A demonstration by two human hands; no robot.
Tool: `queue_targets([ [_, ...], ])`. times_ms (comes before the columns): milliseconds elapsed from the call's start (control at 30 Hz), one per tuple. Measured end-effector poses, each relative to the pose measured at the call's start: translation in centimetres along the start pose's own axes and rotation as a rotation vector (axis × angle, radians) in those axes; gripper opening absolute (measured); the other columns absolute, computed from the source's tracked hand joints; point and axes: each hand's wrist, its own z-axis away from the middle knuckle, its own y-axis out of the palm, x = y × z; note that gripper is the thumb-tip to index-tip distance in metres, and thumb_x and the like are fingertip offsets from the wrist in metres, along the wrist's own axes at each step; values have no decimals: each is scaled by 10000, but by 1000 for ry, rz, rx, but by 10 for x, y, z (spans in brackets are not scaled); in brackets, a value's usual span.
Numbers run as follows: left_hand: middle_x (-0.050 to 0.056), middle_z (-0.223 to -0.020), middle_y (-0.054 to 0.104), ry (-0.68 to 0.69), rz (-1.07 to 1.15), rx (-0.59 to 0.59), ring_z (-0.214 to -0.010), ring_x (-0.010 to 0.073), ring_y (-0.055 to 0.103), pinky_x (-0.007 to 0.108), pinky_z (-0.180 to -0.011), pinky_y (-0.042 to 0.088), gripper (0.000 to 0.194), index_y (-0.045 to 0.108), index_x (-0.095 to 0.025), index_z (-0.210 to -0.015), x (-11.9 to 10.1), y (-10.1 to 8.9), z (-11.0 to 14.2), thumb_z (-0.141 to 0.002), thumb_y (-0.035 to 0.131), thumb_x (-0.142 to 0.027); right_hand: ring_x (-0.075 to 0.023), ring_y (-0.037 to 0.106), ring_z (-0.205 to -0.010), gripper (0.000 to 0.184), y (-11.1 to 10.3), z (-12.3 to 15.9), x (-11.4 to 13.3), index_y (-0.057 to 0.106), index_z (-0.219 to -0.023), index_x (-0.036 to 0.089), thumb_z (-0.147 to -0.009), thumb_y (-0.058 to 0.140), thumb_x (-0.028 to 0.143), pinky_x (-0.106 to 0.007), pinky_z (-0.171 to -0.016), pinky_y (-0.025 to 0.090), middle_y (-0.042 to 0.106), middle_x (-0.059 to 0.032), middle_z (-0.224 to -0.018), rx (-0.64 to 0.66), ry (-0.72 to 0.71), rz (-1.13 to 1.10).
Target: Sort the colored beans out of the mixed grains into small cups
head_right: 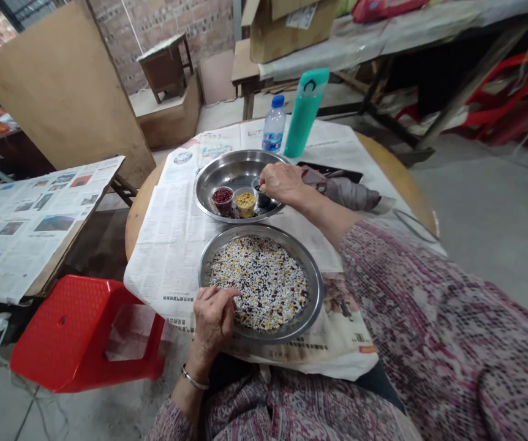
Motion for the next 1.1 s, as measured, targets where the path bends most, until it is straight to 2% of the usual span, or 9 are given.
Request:
queue_targets([
  [233,1,-779,733,0,5,-5,-742,187,594,356,-742,382,234,696,-200,-1029,0,1,1,-1001,480,-113,-318,688,-1056,268,3,-10,2,830,-1045,217,-824,681,199,-416,-840,527,779,-135,-1109,53,23,73],
  [467,1,-768,742,9,-2,-12,-727,184,600,360,-739,392,224,701,-198,-1027,2,2,1,-992,494,-122,-294,668,-1081,288,2,-1,6,798,-1074,156,-902,567,175,-385,-853,484,758,-173,-1175,21,20,62],
  [600,5,-765,745,19,-11,-12,-728,184,604,359,-736,394,231,700,-195,-1000,2,2,0,-994,480,-124,-286,657,-1070,248,-3,10,4,767,-1030,175,-920,546,202,-380,-847,478,745,-154,-1190,-23,-2,-3],
  [667,8,-779,752,14,-27,-6,-743,185,613,359,-744,396,237,701,-198,-993,2,2,0,-991,477,-120,-282,653,-1042,234,-5,28,1,745,-1022,188,-938,532,239,-382,-835,476,743,-146,-1170,-77,-30,-59],
  [767,13,-791,757,-16,-49,16,-772,190,631,355,-758,401,245,706,-207,-992,1,2,1,-974,482,-111,-250,654,-941,219,2,77,-1,710,-983,198,-957,503,264,-370,-795,470,750,-124,-1062,-136,-161,-192],
  [867,14,-785,752,-47,-54,51,-788,196,645,353,-772,412,251,713,-212,-1007,2,2,1,-955,495,-99,-208,638,-812,187,25,143,0,675,-883,200,-952,516,271,-342,-745,466,732,-92,-896,0,-449,-354],
  [967,17,-801,759,-58,-73,90,-801,199,653,356,-781,427,244,715,-213,-1019,4,1,1,-947,512,-99,-181,637,-770,187,54,200,8,651,-839,226,-956,505,219,-306,-699,453,722,-49,-849,169,-706,-373],
  [1033,19,-822,765,-58,-86,110,-819,200,659,357,-792,435,242,712,-210,-1030,5,1,1,-951,515,-95,-166,634,-745,204,70,219,12,647,-830,226,-947,495,158,-289,-683,442,715,-34,-816,228,-797,-330],
  [1100,22,-838,764,-58,-94,113,-836,198,664,355,-801,443,249,705,-206,-1041,4,0,0,-959,508,-77,-172,632,-740,194,79,221,13,652,-813,219,-921,518,129,-288,-666,431,710,-39,-800,186,-790,-244],
])
